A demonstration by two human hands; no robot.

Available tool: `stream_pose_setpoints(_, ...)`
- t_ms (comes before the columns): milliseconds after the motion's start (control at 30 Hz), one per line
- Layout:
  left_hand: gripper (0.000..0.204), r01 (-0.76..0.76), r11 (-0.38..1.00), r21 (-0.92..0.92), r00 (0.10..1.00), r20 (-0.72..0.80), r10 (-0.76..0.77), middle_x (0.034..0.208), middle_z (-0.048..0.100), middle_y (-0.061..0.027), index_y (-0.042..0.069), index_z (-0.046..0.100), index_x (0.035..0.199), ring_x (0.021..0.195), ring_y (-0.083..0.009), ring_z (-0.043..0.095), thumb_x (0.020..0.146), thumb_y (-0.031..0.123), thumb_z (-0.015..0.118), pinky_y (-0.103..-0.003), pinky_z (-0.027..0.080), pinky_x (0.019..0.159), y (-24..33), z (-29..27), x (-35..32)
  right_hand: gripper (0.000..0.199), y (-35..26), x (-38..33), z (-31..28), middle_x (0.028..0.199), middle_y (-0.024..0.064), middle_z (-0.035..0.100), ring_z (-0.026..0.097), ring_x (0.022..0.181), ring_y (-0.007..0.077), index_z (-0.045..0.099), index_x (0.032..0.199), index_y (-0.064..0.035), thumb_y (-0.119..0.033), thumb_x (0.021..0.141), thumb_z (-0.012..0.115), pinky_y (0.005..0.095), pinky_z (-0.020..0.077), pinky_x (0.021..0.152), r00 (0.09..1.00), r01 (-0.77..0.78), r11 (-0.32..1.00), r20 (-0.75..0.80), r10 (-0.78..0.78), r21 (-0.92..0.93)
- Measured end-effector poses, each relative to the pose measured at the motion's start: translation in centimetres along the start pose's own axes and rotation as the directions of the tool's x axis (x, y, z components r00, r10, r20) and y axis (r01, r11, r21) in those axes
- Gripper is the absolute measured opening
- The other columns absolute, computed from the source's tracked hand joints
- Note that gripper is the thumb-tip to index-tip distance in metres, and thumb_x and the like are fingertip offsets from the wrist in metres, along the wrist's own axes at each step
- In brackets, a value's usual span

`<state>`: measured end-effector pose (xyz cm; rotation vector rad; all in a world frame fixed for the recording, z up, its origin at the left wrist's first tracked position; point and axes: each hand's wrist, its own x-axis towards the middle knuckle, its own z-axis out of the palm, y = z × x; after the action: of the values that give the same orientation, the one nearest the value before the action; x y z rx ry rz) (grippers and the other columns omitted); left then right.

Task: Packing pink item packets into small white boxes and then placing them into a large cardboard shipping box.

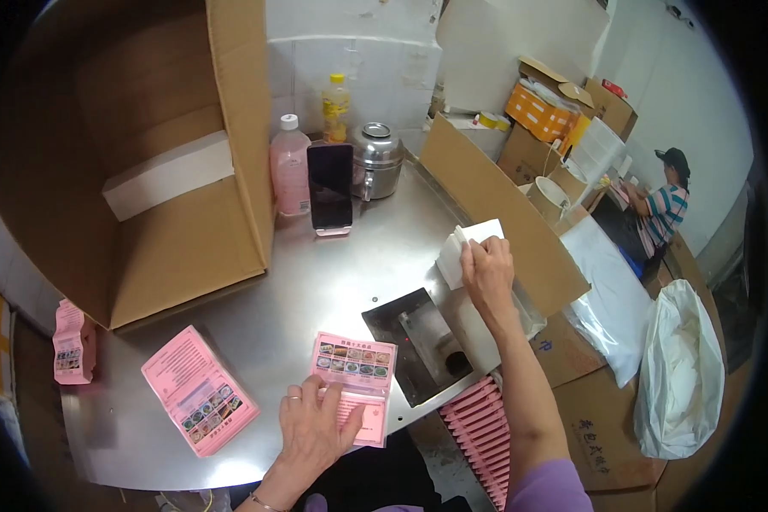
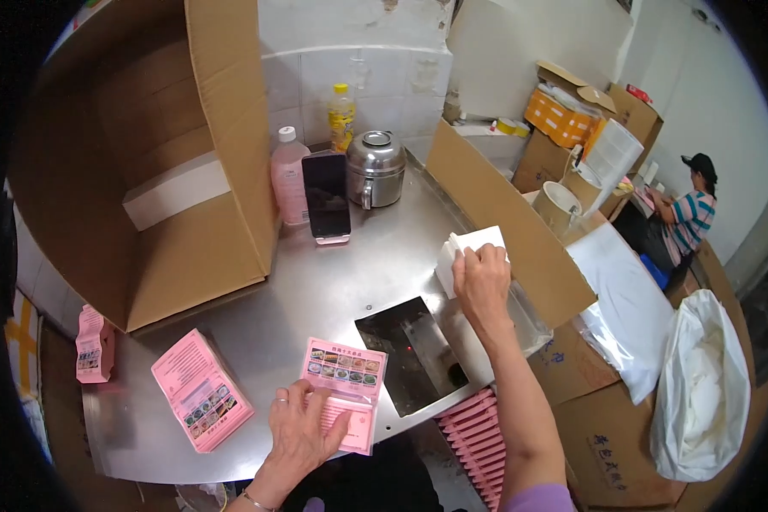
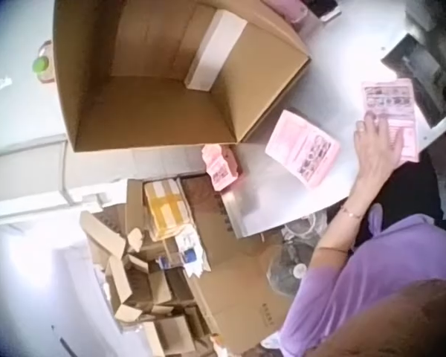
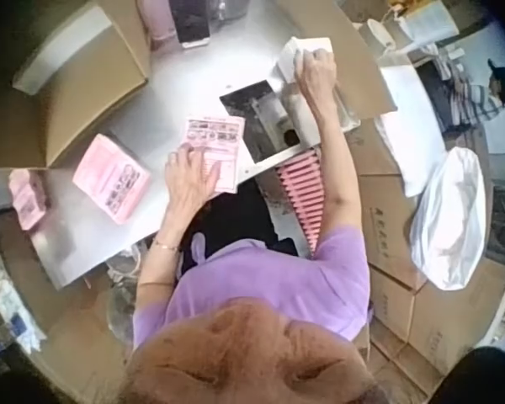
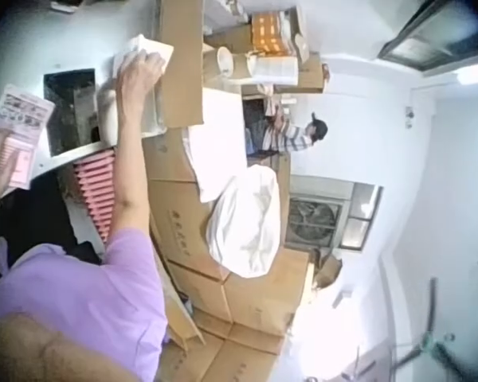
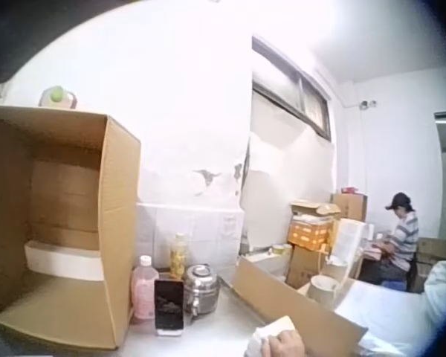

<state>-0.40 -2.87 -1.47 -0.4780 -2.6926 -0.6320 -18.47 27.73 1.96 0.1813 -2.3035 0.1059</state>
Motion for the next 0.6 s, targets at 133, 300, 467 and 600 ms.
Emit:
stream_pose_setpoints(133, 0.041, -0.028, 0.999, 0.044, 0.995, -0.098, 0.033, 0.106, 0.055, -0.0173, 0.004, 0.067, 0.105, 0.086, -0.0303, 0.05, 0.081, 0.036, 0.075, -0.042, 0.039, 0.073, -0.2, 0.2, 0.3, 0.017, 0.7, 0.2, 0.2, 0.083, 0.0128, 0.058, 0.056, 0.084, 0.0305, 0.072, 0.097, -0.0009, -0.014, 0.088, 0.066, 0.0439, 0.0453, 0.075, 0.998, -0.067, 0.997, 0.02, 0.067, 0.037)
stream_pose_setpoints(300, 0.033, -0.029, 1.0, -0.003, 1.0, -0.006, 0.029, 0.101, 0.055, -0.0173, 0.005, 0.067, 0.102, 0.085, -0.031, 0.052, 0.081, 0.03, 0.071, -0.044, 0.04, 0.07, 0.7, -0.1, 0.2, 0.028, 1.0, -0.4, -1.1, 0.097, 0.0163, 0.061, 0.058, 0.095, 0.0334, 0.069, 0.112, -0.0013, -0.005, 0.085, 0.061, 0.044, 0.0469, 0.084, 0.997, -0.065, 0.996, -0.045, 0.068, 0.061)
stream_pose_setpoints(467, 0.053, -0.142, 0.973, -0.182, 0.974, 0.149, 0.17, 0.107, 0.056, -0.0188, 0.005, 0.06, 0.128, 0.091, -0.0329, 0.055, 0.079, 0.023, 0.067, -0.044, 0.044, 0.071, 0.3, -0.1, -1.3, 0.035, -7.8, -6.3, -4.6, 0.113, 0.0229, 0.065, 0.063, 0.101, 0.0417, 0.061, 0.121, 0.0041, 0.001, 0.086, 0.058, 0.0483, 0.0518, 0.086, 0.95, 0.311, 0.892, -0.119, -0.287, 0.329)
stream_pose_setpoints(600, 0.067, 0.073, 0.994, -0.081, 0.97, 0.237, -0.052, 0.108, 0.055, -0.0191, 0.007, 0.053, 0.137, 0.094, -0.0344, 0.055, 0.075, 0.025, 0.07, -0.046, 0.044, 0.072, -0.6, -2.6, -1.0, 0.029, -15.7, -14.8, -12.1, 0.11, 0.0221, 0.064, 0.06, 0.115, 0.0376, 0.066, 0.11, -0.0015, -0.014, 0.084, 0.065, 0.063, 0.0379, 0.106, 0.652, 0.55, 0.567, 0.109, -0.75, 0.614)
